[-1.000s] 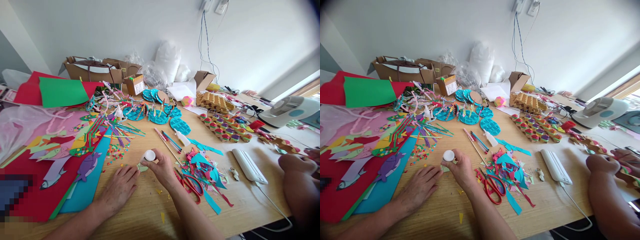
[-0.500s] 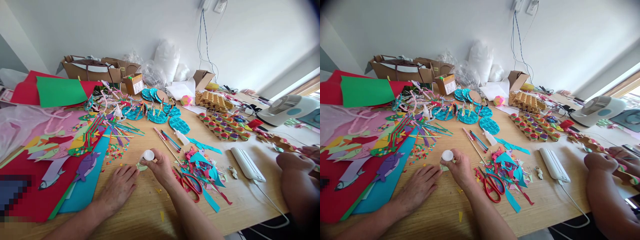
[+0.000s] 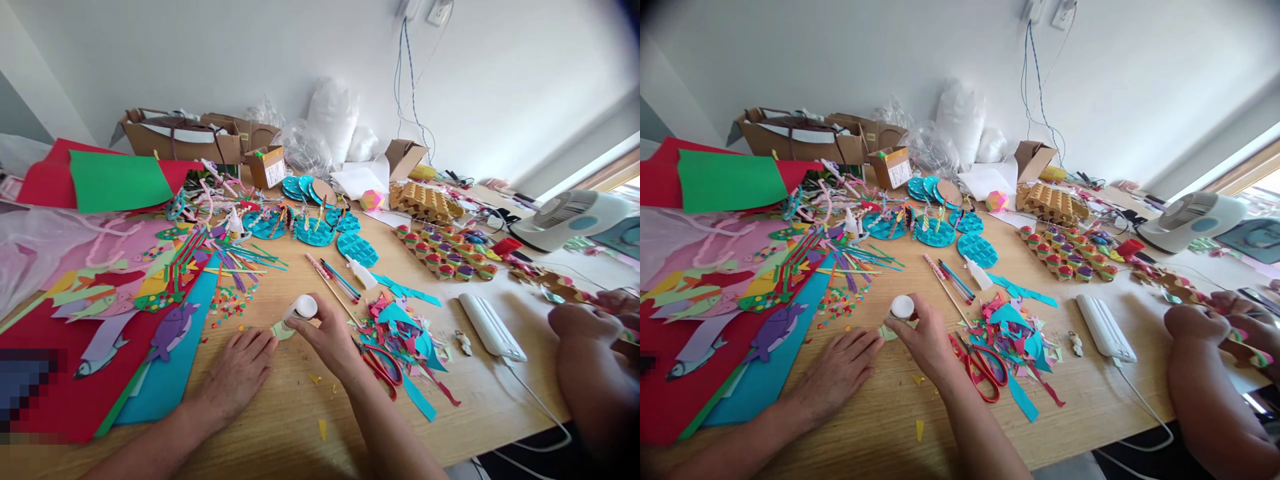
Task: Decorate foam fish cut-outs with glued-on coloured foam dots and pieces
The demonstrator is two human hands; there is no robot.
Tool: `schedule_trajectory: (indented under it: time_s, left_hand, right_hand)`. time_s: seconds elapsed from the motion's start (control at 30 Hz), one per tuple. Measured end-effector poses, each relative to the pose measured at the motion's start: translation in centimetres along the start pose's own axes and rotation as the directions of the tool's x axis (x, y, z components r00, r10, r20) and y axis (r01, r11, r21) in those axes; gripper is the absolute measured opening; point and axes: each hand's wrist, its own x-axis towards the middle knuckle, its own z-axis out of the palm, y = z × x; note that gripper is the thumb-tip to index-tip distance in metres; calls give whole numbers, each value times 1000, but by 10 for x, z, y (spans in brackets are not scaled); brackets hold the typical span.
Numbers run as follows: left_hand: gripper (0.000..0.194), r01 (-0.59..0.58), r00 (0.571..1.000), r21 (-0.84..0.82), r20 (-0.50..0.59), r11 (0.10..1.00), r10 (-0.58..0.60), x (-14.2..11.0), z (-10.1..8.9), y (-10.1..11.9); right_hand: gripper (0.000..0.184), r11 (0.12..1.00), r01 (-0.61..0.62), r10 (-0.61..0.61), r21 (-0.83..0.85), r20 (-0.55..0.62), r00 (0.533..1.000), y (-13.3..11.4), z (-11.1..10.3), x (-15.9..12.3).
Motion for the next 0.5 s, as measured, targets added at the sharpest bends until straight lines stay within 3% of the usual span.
schedule_trajectory:
  time_s: [0.5]
  left_hand:
    - [33,-25,999,17,-28,1000,25,0,0,-1]
  right_hand:
    - [18,999,7,-6,-33,41,999,0,6,5]
